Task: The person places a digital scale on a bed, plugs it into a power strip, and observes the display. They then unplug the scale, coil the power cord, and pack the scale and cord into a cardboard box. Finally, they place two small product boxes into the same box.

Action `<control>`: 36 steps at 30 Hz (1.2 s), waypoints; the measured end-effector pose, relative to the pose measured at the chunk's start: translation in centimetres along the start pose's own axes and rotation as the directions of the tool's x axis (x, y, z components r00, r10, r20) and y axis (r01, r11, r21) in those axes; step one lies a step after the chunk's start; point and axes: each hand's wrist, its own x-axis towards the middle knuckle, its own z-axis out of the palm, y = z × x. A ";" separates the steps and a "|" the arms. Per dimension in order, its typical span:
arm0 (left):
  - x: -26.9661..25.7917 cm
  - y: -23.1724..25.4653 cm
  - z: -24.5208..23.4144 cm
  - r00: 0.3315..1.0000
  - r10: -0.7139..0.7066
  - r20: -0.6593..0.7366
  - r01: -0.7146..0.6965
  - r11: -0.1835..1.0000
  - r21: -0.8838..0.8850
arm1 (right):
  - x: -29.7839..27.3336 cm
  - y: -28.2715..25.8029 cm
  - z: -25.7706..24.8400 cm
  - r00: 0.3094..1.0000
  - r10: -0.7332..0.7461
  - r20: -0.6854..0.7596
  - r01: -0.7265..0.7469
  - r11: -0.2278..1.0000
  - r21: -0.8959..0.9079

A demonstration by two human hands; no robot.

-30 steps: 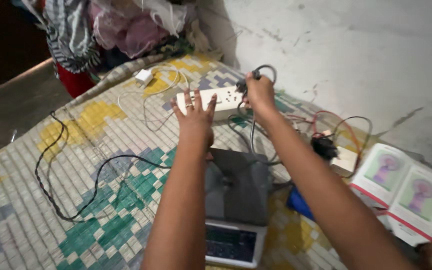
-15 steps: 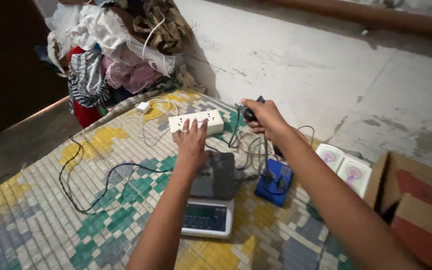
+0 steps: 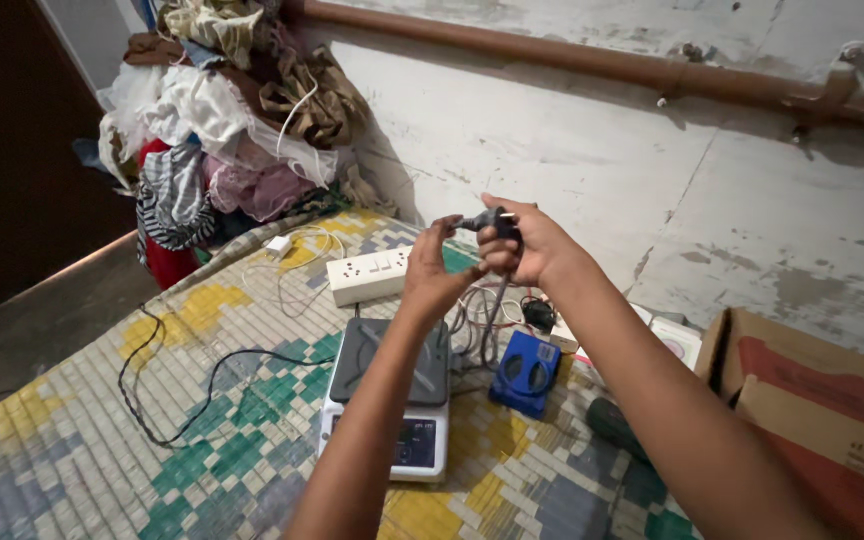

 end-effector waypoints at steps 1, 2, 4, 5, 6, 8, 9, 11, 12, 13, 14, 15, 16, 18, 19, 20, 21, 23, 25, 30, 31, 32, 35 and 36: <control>0.2 -0.3 -0.1 0.998 -0.062 0.018 0.062 0.998 -0.024 | 0.3 -0.2 -0.6 0.999 0.019 0.040 -0.023 0.993 0.118; 0.3 -0.7 -0.1 0.992 -0.123 0.037 0.124 0.991 -0.046 | 0.6 -0.3 -1.1 0.996 0.033 0.082 -0.051 0.971 0.233; 0.4 -1.7 -0.2 0.966 -0.241 0.088 0.254 0.948 -0.193 | 1.0 -0.4 -2.1 0.991 0.018 0.131 -0.069 0.916 0.395; 0.1 -2.2 -0.5 0.949 -0.292 0.122 0.316 0.896 -0.313 | 1.2 -0.4 -2.4 0.990 -0.008 0.138 -0.055 0.895 0.444; -0.1 -2.7 -0.7 0.928 -0.336 0.162 0.373 0.825 -0.425 | 1.3 -0.6 -2.5 0.989 -0.033 0.144 -0.042 0.870 0.491; -0.5 -3.6 -1.3 0.853 -0.449 0.266 0.521 0.708 -0.477 | 1.2 -0.8 -2.7 0.985 -0.082 0.154 -0.015 0.839 0.543; -0.7 -3.9 -1.7 0.807 -0.496 0.320 0.589 0.640 -0.494 | 1.1 -1.0 -2.7 0.982 -0.107 0.158 -0.002 0.822 0.570; -1.2 -3.9 -2.7 0.713 -0.597 0.368 0.699 0.562 -0.442 | 0.7 -1.4 -2.7 0.988 -0.120 0.098 0.049 0.841 0.539; -1.2 -3.7 -3.1 0.660 -0.642 0.390 0.748 0.518 -0.414 | 0.6 -1.6 -2.6 0.989 -0.128 0.069 0.073 0.850 0.522; -0.9 -3.2 -3.5 0.645 -0.645 0.410 0.760 0.490 -0.426 | 0.6 -1.7 -2.8 0.992 -0.123 -0.023 0.120 0.884 0.452; -0.4 -2.7 -3.9 0.631 -0.646 0.429 0.771 0.462 -0.438 | 0.6 -1.9 -3.2 0.986 -0.125 -0.114 0.159 0.914 0.374; 0.0 -2.0 -4.3 0.614 -0.648 0.450 0.783 0.431 -0.448 | 0.8 -1.9 -3.9 0.970 -0.131 -0.205 0.188 0.937 0.293; 0.6 -1.3 -4.6 0.585 -0.679 0.444 0.800 0.393 -0.454 | 1.3 -1.8 -4.7 0.966 -0.113 -0.231 0.163 0.964 0.210; 1.8 0.1 -5.5 0.521 -0.737 0.430 0.828 0.315 -0.463 | 2.6 -1.6 -7.2 0.955 -0.083 -0.285 0.100 0.994 0.046; 2.2 0.7 -6.0 0.537 -0.721 0.438 0.813 0.306 -0.495 | 3.5 -1.4 -8.6 0.970 -0.055 -0.236 0.072 0.995 0.067; 2.6 1.2 -6.5 0.554 -0.703 0.445 0.797 0.296 -0.526 | 4.6 -0.8 -10.1 0.982 -0.027 -0.185 0.044 0.995 0.088; 2.8 1.6 -6.7 0.570 -0.686 0.451 0.781 0.283 -0.557 | 5.6 -0.2 -11.7 0.991 0.001 -0.135 0.013 0.994 0.106; 3.0 1.8 -7.1 0.631 -0.617 0.471 0.743 0.304 -0.597 | 7.2 1.3 -14.3 0.946 -0.002 -0.324 0.007 1.000 0.017; 2.9 1.7 -7.1 0.660 -0.568 0.491 0.718 0.288 -0.633 | 7.5 3.2 -15.6 0.903 -0.015 -0.430 0.004 1.000 -0.027; 2.6 0.8 -5.6 0.645 -0.589 0.487 0.723 0.265 -0.638 | 2.8 5.8 -10.8 0.916 -0.107 -0.386 0.034 0.981 -0.192; 2.6 0.8 -5.1 0.648 -0.596 0.474 0.716 0.263 -0.647 | 1.4 6.2 -9.2 0.949 -0.115 -0.293 0.058 0.978 -0.199; 2.5 0.8 -4.4 0.650 -0.603 0.462 0.708 0.261 -0.656 | 0.1 6.4 -7.8 0.973 -0.121 -0.198 0.080 0.976 -0.203; 2.9 1.2 -2.4 0.678 -0.582 0.449 0.684 0.274 -0.677 | -1.8 6.1 -4.0 0.993 -0.111 0.033 0.114 0.876 -0.469; 3.2 1.5 -1.8 0.690 -0.567 0.450 0.675 0.280 -0.682 | -1.9 5.8 -3.2 0.991 -0.091 0.096 0.131 0.799 -0.587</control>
